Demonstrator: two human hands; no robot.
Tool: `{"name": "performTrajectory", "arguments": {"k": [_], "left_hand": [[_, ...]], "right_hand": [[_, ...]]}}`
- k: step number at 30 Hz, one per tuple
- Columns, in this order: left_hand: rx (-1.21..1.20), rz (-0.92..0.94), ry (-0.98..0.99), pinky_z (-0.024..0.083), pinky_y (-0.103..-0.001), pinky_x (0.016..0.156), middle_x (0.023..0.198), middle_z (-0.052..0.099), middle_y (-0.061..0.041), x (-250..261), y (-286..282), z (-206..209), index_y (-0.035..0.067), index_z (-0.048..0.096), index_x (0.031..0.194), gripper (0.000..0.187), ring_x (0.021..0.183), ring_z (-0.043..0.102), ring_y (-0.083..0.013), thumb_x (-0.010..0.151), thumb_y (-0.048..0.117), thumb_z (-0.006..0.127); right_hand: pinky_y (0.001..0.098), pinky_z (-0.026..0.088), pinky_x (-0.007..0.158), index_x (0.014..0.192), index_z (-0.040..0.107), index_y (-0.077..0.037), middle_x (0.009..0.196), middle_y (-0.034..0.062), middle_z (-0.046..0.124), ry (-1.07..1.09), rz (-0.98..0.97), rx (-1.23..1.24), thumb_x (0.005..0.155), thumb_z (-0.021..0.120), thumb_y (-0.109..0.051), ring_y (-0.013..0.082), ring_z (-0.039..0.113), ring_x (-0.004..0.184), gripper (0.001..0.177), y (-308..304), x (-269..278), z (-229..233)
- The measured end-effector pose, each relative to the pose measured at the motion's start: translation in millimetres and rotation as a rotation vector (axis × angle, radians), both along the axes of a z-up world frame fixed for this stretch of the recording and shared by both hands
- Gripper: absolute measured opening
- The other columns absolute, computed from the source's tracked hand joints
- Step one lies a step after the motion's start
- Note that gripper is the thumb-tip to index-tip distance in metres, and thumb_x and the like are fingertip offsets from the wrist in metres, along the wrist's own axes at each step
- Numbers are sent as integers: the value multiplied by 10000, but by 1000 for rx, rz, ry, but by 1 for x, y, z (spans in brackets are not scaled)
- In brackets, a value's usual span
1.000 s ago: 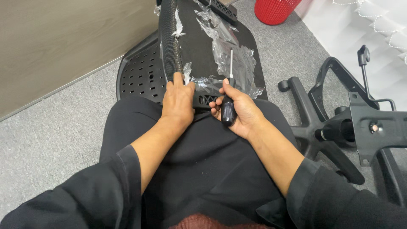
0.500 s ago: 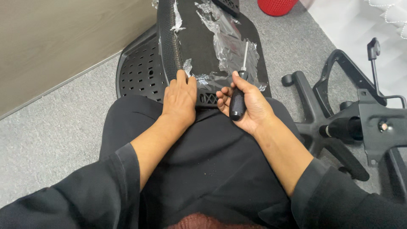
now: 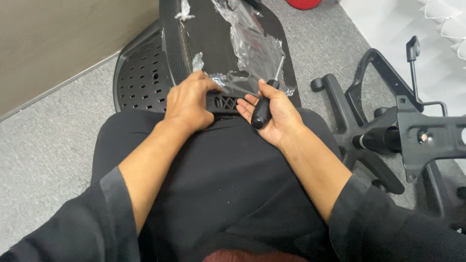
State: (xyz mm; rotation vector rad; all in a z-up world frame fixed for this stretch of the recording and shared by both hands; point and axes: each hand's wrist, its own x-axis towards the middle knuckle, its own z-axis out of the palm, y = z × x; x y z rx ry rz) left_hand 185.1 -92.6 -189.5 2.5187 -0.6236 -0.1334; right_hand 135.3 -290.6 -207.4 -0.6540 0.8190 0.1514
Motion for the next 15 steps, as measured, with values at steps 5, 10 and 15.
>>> {"name": "performTrajectory", "arguments": {"k": [5, 10, 15], "left_hand": [[-113, 4, -74, 512, -416, 898, 1139, 616, -117, 46, 18, 18, 179, 815, 1030, 518, 1104, 615, -333, 586, -78, 747], [-165, -45, -64, 560, -365, 759, 993, 691, -91, 86, 26, 45, 154, 800, 1013, 516, 900, 689, -276, 528, -18, 829], [-135, 9, 23, 559, -342, 629, 878, 708, -50, 96, 25, 61, 175, 793, 994, 556, 765, 686, -192, 471, 4, 872]], "right_hand": [[455, 583, 921, 1220, 529, 13, 1257, 232, 564, 89, -132, -204, 975, 647, -208, 312, 606, 1068, 351, -9, 6, -18], [503, 633, 839, 1198, 537, 50, 1179, 232, 651, 83, -306, -127, 939, 561, -83, 368, 708, 1017, 292, -32, 21, -38], [523, 541, 775, 1149, 528, -14, 1157, 185, 655, 303, -174, -172, 967, 474, -127, 329, 697, 951, 220, -59, 37, -63]]}}
